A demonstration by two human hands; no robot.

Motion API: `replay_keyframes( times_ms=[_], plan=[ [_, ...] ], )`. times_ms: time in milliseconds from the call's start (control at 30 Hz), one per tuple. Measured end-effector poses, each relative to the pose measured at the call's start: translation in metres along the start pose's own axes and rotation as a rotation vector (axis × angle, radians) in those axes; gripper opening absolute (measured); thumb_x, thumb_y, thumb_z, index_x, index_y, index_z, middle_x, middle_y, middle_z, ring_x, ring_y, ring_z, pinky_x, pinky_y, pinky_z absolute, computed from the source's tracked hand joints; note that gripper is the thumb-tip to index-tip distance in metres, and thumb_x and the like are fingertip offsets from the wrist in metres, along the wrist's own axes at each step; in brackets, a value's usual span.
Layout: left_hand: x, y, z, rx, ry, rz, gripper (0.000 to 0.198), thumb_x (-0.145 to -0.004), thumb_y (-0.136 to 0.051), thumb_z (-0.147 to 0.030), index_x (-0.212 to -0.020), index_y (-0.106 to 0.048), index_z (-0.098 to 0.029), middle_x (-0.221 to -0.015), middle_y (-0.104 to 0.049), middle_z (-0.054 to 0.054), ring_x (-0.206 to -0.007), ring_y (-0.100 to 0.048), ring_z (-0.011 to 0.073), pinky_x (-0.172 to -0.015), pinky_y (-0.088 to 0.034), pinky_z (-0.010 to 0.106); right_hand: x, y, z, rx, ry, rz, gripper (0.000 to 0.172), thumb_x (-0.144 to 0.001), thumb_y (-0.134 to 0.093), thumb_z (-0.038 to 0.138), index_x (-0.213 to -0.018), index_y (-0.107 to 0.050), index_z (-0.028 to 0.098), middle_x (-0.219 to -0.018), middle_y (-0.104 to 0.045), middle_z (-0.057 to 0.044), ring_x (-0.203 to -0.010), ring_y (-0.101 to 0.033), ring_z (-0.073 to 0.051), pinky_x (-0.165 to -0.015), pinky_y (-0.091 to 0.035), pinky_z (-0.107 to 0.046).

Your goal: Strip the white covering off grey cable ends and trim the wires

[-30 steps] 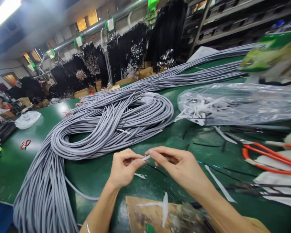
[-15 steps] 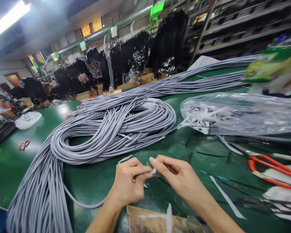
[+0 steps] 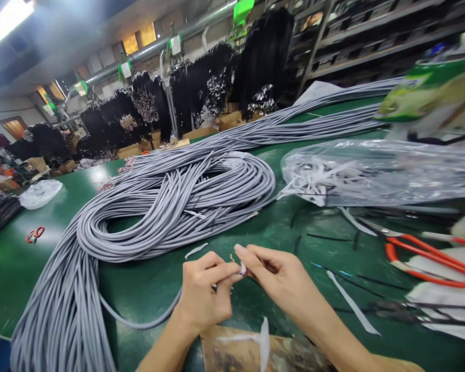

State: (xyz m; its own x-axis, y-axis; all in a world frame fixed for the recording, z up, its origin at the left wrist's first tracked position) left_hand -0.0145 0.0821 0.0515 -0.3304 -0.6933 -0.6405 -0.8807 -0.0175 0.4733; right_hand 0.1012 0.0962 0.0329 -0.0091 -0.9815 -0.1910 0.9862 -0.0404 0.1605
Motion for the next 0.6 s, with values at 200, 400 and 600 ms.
replay_keyframes(
  times_ms=[200, 400, 600],
  plan=[
    [-0.002, 0.004, 0.009, 0.086, 0.269, -0.081, 0.029, -0.084, -0.050, -0.027, -0.074, -0.073, -0.013, -0.056, -0.052, 0.003, -0.050, -0.043, 0.0108, -0.047, -0.032, 0.023, -0.001, -0.002, 0.003, -0.099, -0.064, 0.076, 0.053, -0.074, -0.044, 0.064, -0.045, -0.033, 0.021, -0.043, -0.026, 0.006, -0.040, -0.025, -0.007, -0.038, -0.025, -0.022],
    [-0.001, 0.008, 0.019, 0.178, 0.447, -0.152, 0.030, -0.084, -0.051, -0.032, -0.081, -0.073, -0.012, -0.057, -0.050, 0.002, -0.052, -0.041, 0.0103, -0.048, -0.030, 0.022, 0.008, 0.001, 0.014, 0.150, 0.139, -0.100, 0.035, -0.083, -0.041, 0.047, -0.065, -0.053, 0.020, -0.053, -0.051, 0.001, -0.047, -0.044, -0.010, -0.045, -0.037, -0.021],
    [0.000, 0.009, 0.020, 0.247, 0.470, -0.181, 0.027, -0.083, -0.052, -0.030, -0.081, -0.073, -0.012, -0.062, -0.056, 0.003, -0.053, -0.043, 0.0102, -0.049, -0.033, 0.022, 0.015, -0.006, 0.022, 0.252, 0.215, -0.048, 0.036, -0.086, -0.037, 0.039, -0.060, -0.052, 0.020, -0.044, -0.042, 0.004, -0.037, -0.036, -0.008, -0.038, -0.030, -0.021]
  ],
)
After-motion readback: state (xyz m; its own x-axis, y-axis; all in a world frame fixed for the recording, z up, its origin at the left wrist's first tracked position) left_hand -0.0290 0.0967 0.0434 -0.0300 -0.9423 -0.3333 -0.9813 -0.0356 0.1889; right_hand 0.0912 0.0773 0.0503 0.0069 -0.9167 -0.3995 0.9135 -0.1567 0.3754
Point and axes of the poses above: each hand's wrist, its own x-axis away from the middle knuckle, its own y-axis out of the back of the hand, z = x × y, the point moved 5 cm from there along -x, towards the middle knuckle
